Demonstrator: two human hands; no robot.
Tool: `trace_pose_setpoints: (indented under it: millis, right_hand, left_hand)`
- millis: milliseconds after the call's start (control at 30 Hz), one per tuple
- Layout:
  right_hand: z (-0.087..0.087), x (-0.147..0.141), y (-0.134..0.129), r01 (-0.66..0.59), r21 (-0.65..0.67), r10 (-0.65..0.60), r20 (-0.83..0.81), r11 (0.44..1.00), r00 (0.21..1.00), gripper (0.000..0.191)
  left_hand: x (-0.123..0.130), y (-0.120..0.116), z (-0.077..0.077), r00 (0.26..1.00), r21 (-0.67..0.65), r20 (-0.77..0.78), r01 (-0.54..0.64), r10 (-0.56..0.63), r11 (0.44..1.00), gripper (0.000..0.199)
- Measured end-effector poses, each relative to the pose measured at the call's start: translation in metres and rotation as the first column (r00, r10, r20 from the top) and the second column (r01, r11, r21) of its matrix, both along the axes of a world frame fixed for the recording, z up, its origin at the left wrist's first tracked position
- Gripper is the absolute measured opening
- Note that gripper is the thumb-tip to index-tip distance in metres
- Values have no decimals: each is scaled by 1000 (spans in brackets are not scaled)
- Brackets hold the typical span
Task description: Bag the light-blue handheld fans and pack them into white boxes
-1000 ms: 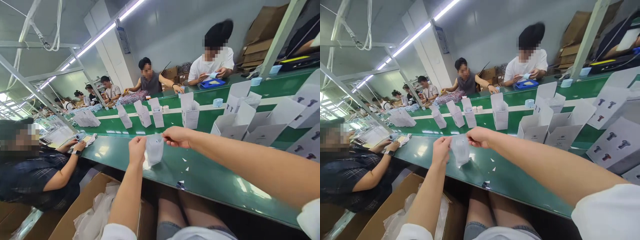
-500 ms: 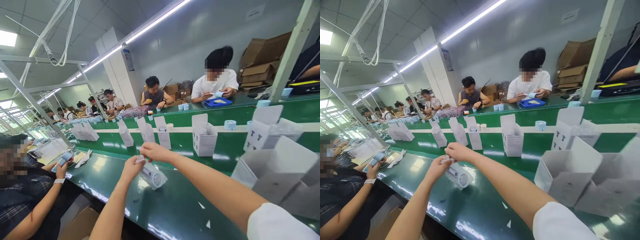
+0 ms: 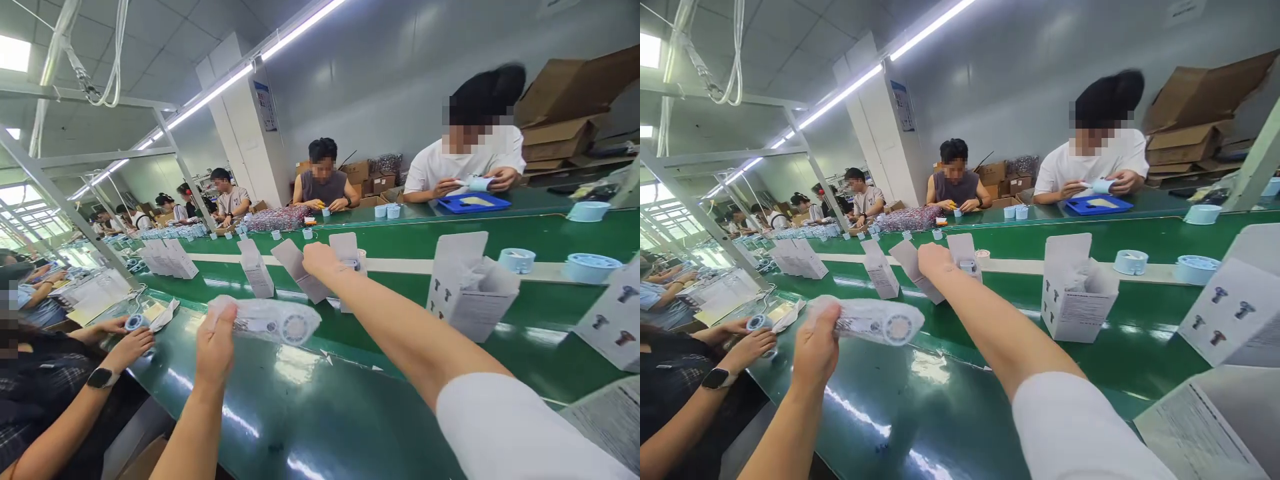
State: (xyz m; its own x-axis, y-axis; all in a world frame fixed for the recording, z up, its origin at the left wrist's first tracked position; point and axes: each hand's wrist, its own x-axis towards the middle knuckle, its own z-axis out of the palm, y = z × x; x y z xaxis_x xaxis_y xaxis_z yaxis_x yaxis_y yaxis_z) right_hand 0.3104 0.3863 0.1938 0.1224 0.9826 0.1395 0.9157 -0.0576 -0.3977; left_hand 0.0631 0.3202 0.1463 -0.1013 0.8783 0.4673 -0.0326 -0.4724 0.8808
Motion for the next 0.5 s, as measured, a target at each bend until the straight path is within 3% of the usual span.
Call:
trace_pose_setpoints:
  millis: [133, 200, 267, 367, 500]
  right_hand:
    - [-3, -17, -67, 9, 48, -9, -2, 999, 1000, 24]
    - [-12, -25, -112, -3, 81, 5, -23, 997, 1000, 19]
    - [-26, -30, -154, -6, 93, 11, -60, 996, 998, 18]
    - [-45, -32, -198, 8, 68, 1, -138, 998, 990, 12]
    - [-55, -32, -214, 20, 57, -6, -243, 998, 970, 12]
  left_hand:
    - [11, -9, 33, 987, 244, 130, -129, 100, 961, 29]
    - [13, -20, 45, 989, 356, -1, -138, 148, 924, 33]
    - [9, -37, 51, 952, 466, -254, -34, 170, 884, 31]
    - [-6, -67, 57, 763, 525, -631, 289, 138, 801, 20]
    - [-5, -94, 73, 411, 412, -891, 548, 195, 728, 18]
